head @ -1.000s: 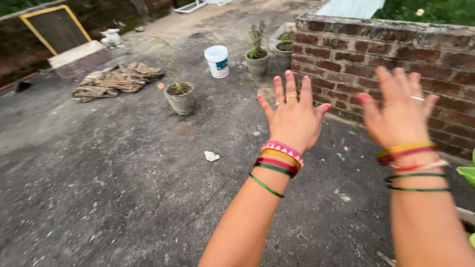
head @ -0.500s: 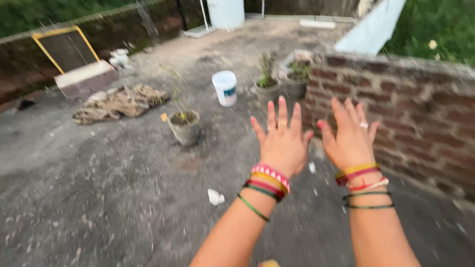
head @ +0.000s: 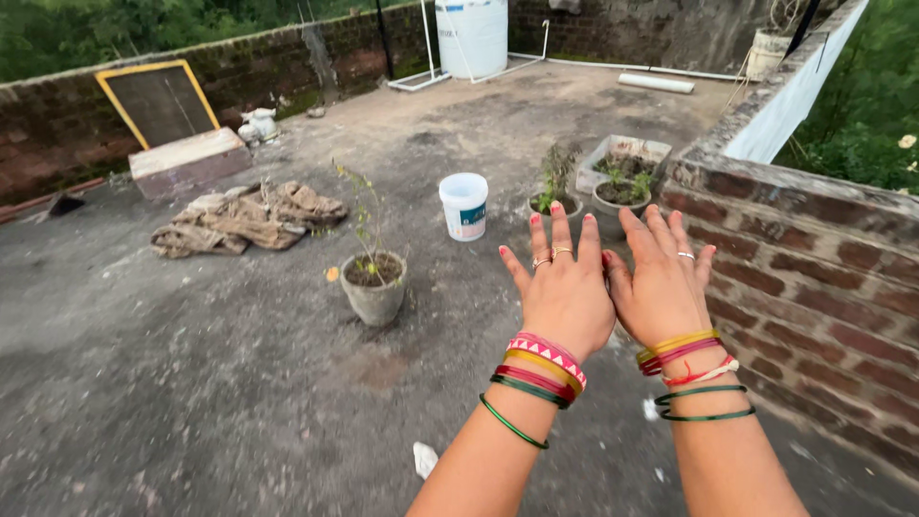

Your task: The person clears debris from a potted plant using their hands and a curved blade, then adds fertilizer from a small container into the soil and mixes it by hand.

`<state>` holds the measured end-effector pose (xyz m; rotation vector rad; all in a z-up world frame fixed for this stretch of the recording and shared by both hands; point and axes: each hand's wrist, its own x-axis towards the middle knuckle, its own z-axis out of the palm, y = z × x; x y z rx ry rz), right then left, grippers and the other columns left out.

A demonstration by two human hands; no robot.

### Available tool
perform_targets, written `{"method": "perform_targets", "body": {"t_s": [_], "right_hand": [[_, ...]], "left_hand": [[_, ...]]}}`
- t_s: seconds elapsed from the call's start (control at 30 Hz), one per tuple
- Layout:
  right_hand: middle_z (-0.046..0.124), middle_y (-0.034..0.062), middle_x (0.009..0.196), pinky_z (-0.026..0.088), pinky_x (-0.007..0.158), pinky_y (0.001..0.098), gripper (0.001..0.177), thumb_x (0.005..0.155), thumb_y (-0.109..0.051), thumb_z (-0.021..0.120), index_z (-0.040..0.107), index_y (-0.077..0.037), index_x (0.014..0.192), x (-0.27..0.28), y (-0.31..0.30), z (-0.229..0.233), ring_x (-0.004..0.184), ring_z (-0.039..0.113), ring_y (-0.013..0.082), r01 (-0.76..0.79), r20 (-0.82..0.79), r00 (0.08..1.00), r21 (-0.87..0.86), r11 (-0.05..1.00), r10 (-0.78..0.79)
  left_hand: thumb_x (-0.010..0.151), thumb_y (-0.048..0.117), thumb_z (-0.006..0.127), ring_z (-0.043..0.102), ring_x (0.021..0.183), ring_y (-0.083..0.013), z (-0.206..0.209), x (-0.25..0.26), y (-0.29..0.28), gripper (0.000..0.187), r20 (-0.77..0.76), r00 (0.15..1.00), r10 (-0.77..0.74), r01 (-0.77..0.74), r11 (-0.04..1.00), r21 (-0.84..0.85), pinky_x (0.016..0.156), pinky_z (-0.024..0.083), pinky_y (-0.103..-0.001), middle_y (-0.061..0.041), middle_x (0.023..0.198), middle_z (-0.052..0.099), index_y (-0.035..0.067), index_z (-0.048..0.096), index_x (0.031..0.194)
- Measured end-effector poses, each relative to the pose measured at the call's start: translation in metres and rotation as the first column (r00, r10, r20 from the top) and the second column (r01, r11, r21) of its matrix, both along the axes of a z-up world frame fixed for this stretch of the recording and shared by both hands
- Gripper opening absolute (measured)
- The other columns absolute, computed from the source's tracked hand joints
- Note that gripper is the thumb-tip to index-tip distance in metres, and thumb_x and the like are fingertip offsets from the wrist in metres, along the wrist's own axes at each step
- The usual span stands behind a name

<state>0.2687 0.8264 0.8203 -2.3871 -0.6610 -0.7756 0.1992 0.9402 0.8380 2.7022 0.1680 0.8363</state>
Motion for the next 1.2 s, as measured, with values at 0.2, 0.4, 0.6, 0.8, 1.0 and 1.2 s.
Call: {"method": "perform_targets", "body": {"t_s": [0.2, 0.4, 0.6, 0.8, 1.0, 1.2], "right_hand": [[0.039, 0.0193, 0.160, 0.012, 0.112, 0.0761, 0.061, 0.096, -0.037, 0.060, 0.047, -0.018, 0.152, 0.084, 0.082, 0.016, 0.150, 0.026, 0.0427, 0.053, 0.039, 0.998, -0.049, 0.997, -0.051], [0.039, 0.0184, 0.161, 0.012, 0.114, 0.0767, 0.062, 0.094, -0.028, 0.057, 0.045, -0.017, 0.154, 0.162, 0.121, 0.017, 0.152, 0.027, 0.0414, 0.095, 0.020, 0.995, 0.000, 0.995, -0.095], [0.037, 0.0185, 0.162, 0.012, 0.114, 0.0756, 0.065, 0.091, -0.027, 0.059, 0.044, -0.018, 0.154, 0.244, 0.160, -0.023, 0.152, 0.025, 0.0420, 0.089, -0.062, 0.994, -0.033, 0.996, -0.091], [0.036, 0.0175, 0.162, 0.011, 0.112, 0.0764, 0.065, 0.091, -0.029, 0.060, 0.044, -0.018, 0.153, 0.356, 0.196, -0.039, 0.152, 0.025, 0.0414, 0.051, -0.073, 0.996, -0.029, 0.998, -0.053], [0.038, 0.0187, 0.162, 0.011, 0.114, 0.0770, 0.060, 0.095, -0.025, 0.056, 0.046, -0.017, 0.153, 0.475, 0.253, -0.014, 0.152, 0.026, 0.0425, -0.029, 0.019, 0.999, -0.023, 0.999, 0.030], [0.038, 0.0198, 0.162, 0.010, 0.113, 0.0777, 0.054, 0.097, -0.028, 0.055, 0.050, -0.015, 0.150, 0.561, 0.310, -0.002, 0.152, 0.026, 0.0441, -0.060, 0.079, 0.995, -0.007, 0.998, 0.061]], "left_hand": [[0.098, 0.034, 0.049, 0.011, 0.155, -0.0422, 0.016, 0.091, 0.088, 0.062, 0.008, 1.000, -0.028, 0.029, 0.998, -0.054, 0.113, -0.001, -0.078, -0.021, 0.167, 0.016, 0.012, 0.036, 0.154], [0.096, 0.037, 0.053, 0.009, 0.154, -0.0431, 0.011, 0.182, 0.165, 0.068, 0.052, 0.999, -0.010, 0.014, 0.997, -0.081, 0.112, 0.000, -0.076, -0.021, 0.167, 0.015, 0.009, 0.034, 0.155], [0.098, 0.038, 0.048, 0.008, 0.156, -0.0417, -0.023, 0.261, 0.180, 0.064, -0.058, 0.990, -0.127, 0.122, 0.989, -0.083, 0.113, -0.003, -0.078, -0.023, 0.168, 0.015, 0.009, 0.035, 0.154], [0.098, 0.039, 0.047, 0.009, 0.155, -0.0435, -0.041, 0.363, 0.217, 0.064, -0.020, 0.994, -0.107, 0.106, 0.994, -0.031, 0.113, -0.003, -0.078, -0.024, 0.166, 0.017, 0.009, 0.036, 0.154], [0.099, 0.038, 0.047, 0.011, 0.155, -0.0433, -0.014, 0.476, 0.262, 0.064, 0.052, 0.998, -0.043, 0.046, 0.997, -0.061, 0.114, -0.002, -0.077, -0.022, 0.167, 0.017, 0.010, 0.036, 0.154], [0.100, 0.038, 0.046, 0.011, 0.154, -0.0436, -0.005, 0.563, 0.311, 0.061, 0.080, 0.996, 0.032, -0.024, 0.995, -0.097, 0.113, -0.001, -0.077, -0.022, 0.167, 0.016, 0.010, 0.037, 0.153]]}}
